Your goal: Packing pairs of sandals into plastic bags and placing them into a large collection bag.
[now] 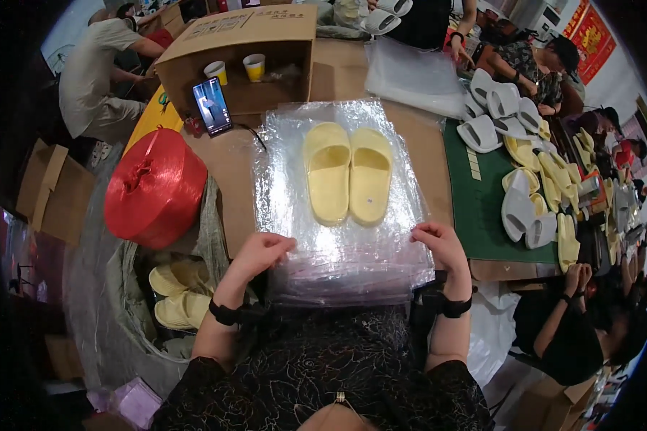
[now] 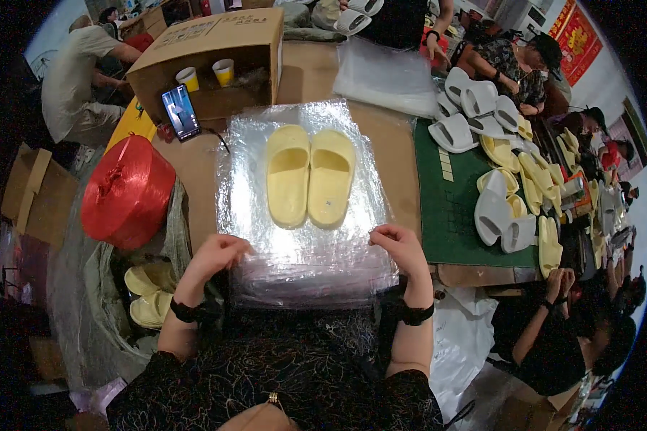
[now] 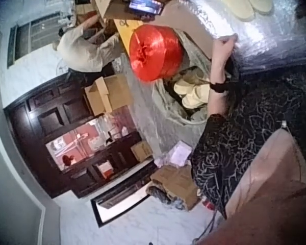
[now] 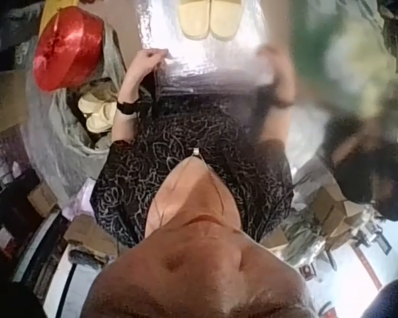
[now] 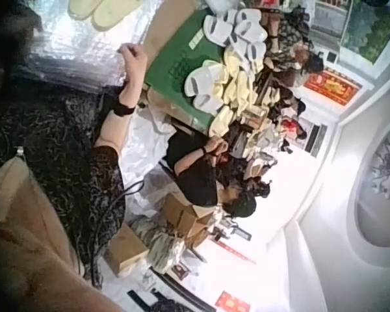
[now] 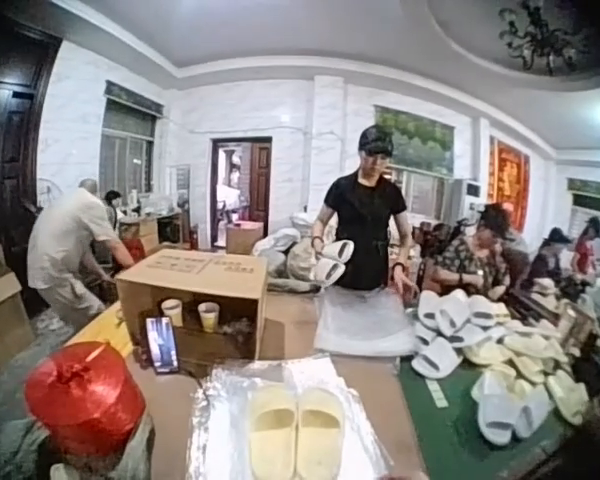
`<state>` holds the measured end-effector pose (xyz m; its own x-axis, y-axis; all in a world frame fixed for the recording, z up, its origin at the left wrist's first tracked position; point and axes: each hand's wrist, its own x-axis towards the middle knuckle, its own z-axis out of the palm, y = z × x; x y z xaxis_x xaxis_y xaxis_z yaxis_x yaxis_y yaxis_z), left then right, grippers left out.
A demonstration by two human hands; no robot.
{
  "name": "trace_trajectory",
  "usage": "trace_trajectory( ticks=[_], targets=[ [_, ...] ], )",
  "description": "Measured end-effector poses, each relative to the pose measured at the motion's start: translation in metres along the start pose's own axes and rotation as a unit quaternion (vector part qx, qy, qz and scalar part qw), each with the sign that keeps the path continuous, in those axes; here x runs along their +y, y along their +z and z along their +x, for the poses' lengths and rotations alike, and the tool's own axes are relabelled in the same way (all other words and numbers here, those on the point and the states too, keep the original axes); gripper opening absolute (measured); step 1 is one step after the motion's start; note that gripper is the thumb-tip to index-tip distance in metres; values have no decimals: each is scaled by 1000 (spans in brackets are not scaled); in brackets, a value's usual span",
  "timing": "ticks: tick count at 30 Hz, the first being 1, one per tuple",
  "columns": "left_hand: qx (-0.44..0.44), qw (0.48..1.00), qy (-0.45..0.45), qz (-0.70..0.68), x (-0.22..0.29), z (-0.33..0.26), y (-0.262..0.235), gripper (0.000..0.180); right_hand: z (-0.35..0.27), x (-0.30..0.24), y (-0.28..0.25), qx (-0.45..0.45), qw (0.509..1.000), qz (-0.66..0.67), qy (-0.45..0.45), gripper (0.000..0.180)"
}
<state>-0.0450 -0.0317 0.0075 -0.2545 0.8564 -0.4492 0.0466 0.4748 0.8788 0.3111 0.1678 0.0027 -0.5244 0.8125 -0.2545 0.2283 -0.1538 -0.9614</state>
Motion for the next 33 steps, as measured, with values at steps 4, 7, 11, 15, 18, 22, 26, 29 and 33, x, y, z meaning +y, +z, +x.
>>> trace_trajectory(
  ticks=[4, 7, 11, 15, 18, 22, 26, 29, 33],
  targets=[
    [-21, 998, 54, 38, -1, 4, 0, 24, 0, -1, -1, 7, 1000, 8, -6, 19],
    [-19, 997, 62, -36, 3, -3, -13, 24, -2, -7, -6, 36, 998, -37, 28, 17],
    [11, 998, 48, -28, 13, -12, -20, 23, -9, -25, -1, 39, 999, -5, 20, 14],
    [83, 976, 178, -95, 15, -9, -7, 18, -5, -28, 16, 100, 986, 103, -89, 13],
    [155, 920, 359, -26, 10, -10, 2, 14, -10, -33, 24, 109, 964, 163, -182, 11],
    [209, 855, 473, 32, -13, -2, 12, 15, -13, -21, 37, 129, 944, 212, -217, 7],
    [147, 901, 373, -164, -29, 2, 28, 13, -17, 4, 53, 142, 947, 280, -68, 9],
    [48, 904, 239, -351, -36, 1, 34, 23, -15, 19, 57, 120, 937, 322, -69, 22],
    [-20, 875, 188, -446, -15, -5, 49, 36, -18, -3, 71, 114, 931, 346, -19, 30]
  ],
)
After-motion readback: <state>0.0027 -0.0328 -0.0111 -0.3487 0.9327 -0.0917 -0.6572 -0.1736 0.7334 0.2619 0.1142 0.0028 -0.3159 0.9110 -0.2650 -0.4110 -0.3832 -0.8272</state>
